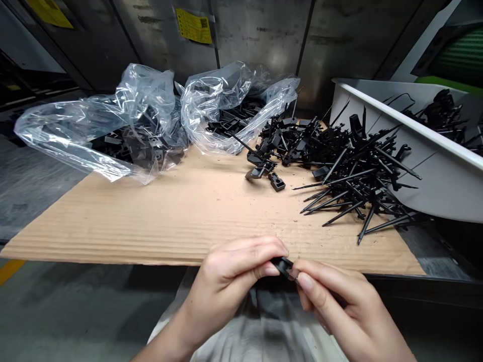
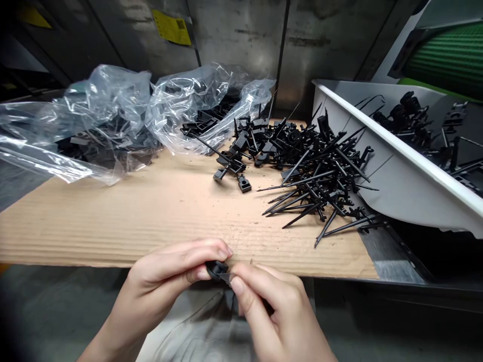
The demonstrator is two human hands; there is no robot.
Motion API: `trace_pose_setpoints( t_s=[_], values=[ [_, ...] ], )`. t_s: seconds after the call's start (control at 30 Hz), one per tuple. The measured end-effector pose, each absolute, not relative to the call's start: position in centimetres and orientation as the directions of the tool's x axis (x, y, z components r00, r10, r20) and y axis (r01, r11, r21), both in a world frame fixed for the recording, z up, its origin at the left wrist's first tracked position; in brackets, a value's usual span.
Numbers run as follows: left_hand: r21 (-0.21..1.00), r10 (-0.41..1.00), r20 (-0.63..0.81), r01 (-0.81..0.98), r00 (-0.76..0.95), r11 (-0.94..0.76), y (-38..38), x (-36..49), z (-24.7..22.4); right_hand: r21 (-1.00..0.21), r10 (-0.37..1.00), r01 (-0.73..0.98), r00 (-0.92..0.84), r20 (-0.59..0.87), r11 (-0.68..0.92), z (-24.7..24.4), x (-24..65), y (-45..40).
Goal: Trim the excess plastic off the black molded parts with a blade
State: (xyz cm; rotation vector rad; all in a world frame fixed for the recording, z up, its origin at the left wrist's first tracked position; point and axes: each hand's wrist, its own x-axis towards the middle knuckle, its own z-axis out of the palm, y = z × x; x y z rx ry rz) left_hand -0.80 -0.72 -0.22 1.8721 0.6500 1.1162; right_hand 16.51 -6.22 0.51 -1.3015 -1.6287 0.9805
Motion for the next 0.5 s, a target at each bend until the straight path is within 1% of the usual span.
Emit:
trace_pose_setpoints(
  t_s=[0.03,0.07,0.1,0.13,0.2,0.23,0.27,0.3,0.33,0.37,0.4,0.43,0.47,0.5],
  values=[
    [0.855,0.754,0.452,0.011,0.476,-0.519,-0.7,-0.8,-0.2,-0.962,0.982,0.271,-0.188,-0.012,0.040,0.6,16.6,-6.2],
    [0.851,0.750,0.457,0.011,0.478,-0.525,-0.6,-0.8,-0.2,-0.977,0.953,0.186,-0.265,-0.148,-0.101,0.6,16.6,-6.1],
    [0.847,0.750,0.462,0.014,0.474,-0.531,-0.6,-0.7,-0.2,-0.966,0.901,0.111,-0.350,-0.256,-0.232,0.6,16.7,-6.1],
    [0.844,0.752,0.466,0.020,0.466,-0.536,-0.6,-0.7,-0.2,-0.942,0.848,0.049,-0.422,-0.321,-0.332,0.6,16.6,-6.1],
    [0.840,0.759,0.469,0.038,0.451,-0.541,-0.6,-0.7,-0.2,-0.902,0.806,-0.051,-0.473,-0.357,-0.430,0.5,16.5,-6.4],
    [0.838,0.763,0.469,0.049,0.445,-0.544,-0.6,-0.7,-0.2,-0.893,0.819,-0.094,-0.449,-0.356,-0.440,0.4,16.4,-6.6],
    [0.835,0.765,0.469,0.060,0.442,-0.547,-0.7,-0.7,-0.2,-0.897,0.852,-0.124,-0.391,-0.349,-0.424,0.3,16.3,-6.8],
    [0.831,0.767,0.471,0.072,0.436,-0.551,-0.7,-0.7,-0.3,-0.917,0.896,-0.125,-0.300,-0.328,-0.378,0.2,16.3,-7.1],
    [0.827,0.768,0.474,0.082,0.430,-0.556,-0.8,-0.7,-0.3,-0.953,0.945,-0.079,-0.177,-0.276,-0.293,0.1,16.3,-7.2],
    [0.822,0.768,0.480,0.088,0.423,-0.562,-0.8,-0.8,-0.4,-0.985,0.984,0.021,-0.039,-0.172,-0.171,0.1,16.3,-7.4],
    [0.815,0.764,0.492,0.087,0.417,-0.573,-0.9,-0.8,-0.6,-0.986,0.997,0.161,0.071,-0.023,-0.035,0.1,16.4,-7.4],
    [0.806,0.755,0.506,0.082,0.416,-0.586,-0.9,-0.8,-0.7,-0.947,0.982,0.306,0.131,0.139,0.093,0.1,16.5,-7.4],
    [0.793,0.740,0.526,0.074,0.419,-0.605,-0.9,-0.8,-0.9,-0.885,0.951,0.424,0.143,0.275,0.192,0.1,16.5,-7.4],
    [0.775,0.720,0.549,0.065,0.424,-0.629,-1.0,-0.8,-1.1,-0.827,0.925,0.499,0.119,0.362,0.259,0.1,16.6,-7.3]
  ],
)
